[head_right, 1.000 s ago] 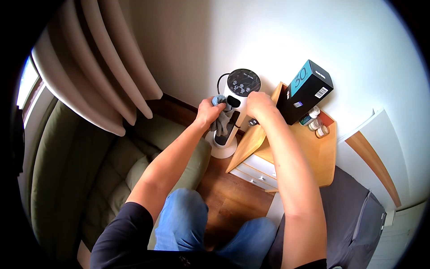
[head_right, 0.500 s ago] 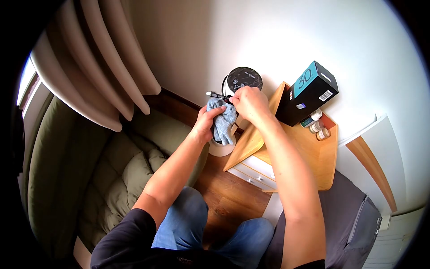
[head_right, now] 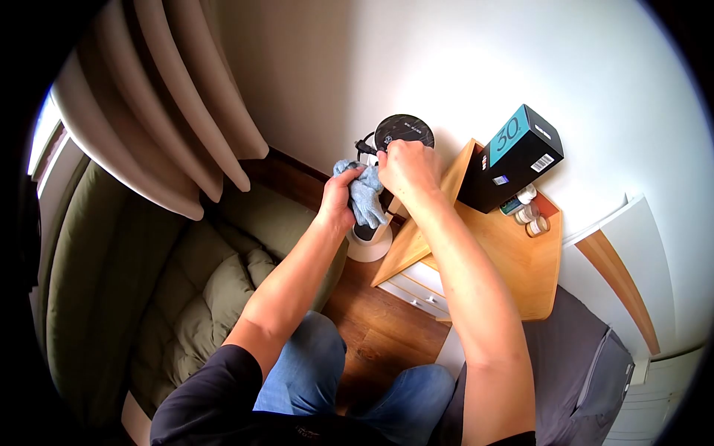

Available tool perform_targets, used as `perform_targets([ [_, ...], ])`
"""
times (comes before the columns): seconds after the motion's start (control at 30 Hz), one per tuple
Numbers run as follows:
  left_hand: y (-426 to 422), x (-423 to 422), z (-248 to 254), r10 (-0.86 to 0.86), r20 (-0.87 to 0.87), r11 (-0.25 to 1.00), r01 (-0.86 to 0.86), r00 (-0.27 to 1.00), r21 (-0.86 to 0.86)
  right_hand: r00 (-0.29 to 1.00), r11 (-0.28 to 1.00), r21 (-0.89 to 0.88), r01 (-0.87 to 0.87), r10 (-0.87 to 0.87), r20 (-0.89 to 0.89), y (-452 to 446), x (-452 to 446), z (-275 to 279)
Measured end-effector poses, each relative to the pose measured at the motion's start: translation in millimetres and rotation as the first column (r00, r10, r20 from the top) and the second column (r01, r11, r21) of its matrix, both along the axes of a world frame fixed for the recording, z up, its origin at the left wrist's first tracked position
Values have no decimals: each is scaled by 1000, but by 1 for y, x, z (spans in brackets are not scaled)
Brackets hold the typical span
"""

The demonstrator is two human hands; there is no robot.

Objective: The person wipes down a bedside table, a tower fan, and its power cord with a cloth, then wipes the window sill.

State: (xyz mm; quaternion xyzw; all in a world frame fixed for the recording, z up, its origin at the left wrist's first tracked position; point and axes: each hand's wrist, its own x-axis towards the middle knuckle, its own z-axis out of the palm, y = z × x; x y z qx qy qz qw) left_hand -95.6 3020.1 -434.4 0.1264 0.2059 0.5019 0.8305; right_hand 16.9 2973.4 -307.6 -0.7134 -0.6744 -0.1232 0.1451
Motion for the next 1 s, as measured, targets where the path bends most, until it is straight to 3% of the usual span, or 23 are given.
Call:
perform_targets([
  [0.03, 2, -1, 2, -12, 102, 1000, 15, 995, -26, 1000, 1000, -1, -5, 5, 3, 2, -1, 0],
  [0.1, 2, -4, 6, -11, 145, 1000, 14, 989, -19, 998, 999, 7, 52, -51, -28, 7, 0, -2],
  [0.2, -7, 0, 8, 125, -224, 962, -63, 967, 265, 998, 991, 131, 8, -16, 67, 17, -1, 0],
  [0.3, -5, 1, 10, 305, -592, 904, -31, 746, 427, 997, 996, 88, -16, 10, 71, 34, 1, -2],
  [0.33, 0, 1, 10, 405, -644, 858, -27, 649, 512, 993, 995, 79, -55, 46, 112, 36, 3, -3],
  [0.43, 17, -7, 7, 345, -645, 863, 39, 681, 503, 991, 994, -89, -67, 76, 107, 27, -11, 9],
  [0.5, 20, -13, 19, 154, -428, 954, -21, 890, 299, 976, 985, 14, -175, 171, 133, 22, -9, -7],
  [0.57, 18, -20, 36, 22, -287, 996, 5, 958, 93, 971, 982, 10, -190, 186, 151, 21, -5, -22],
  [0.63, 26, -15, 29, 45, -305, 990, -2, 951, 138, 962, 980, 15, -200, 193, 194, 17, -4, -31],
  [0.77, 44, -7, 10, -53, -382, 998, 59, 923, 4, 931, 960, -79, -270, 281, 231, 8, -6, -36],
  [0.83, 54, 0, -8, -167, -131, 979, 149, 977, -138, 934, 944, -173, -281, 311, 179, 10, -5, -33],
  [0.97, 57, 3, -17, -278, 38, 952, 281, 960, -124, 953, 942, -234, -240, 275, 128, 14, -4, -29],
  [1.0, 52, 2, -17, -282, -2, 955, 280, 959, -101, 969, 952, -208, -224, 240, 52, 15, -1, -28],
])
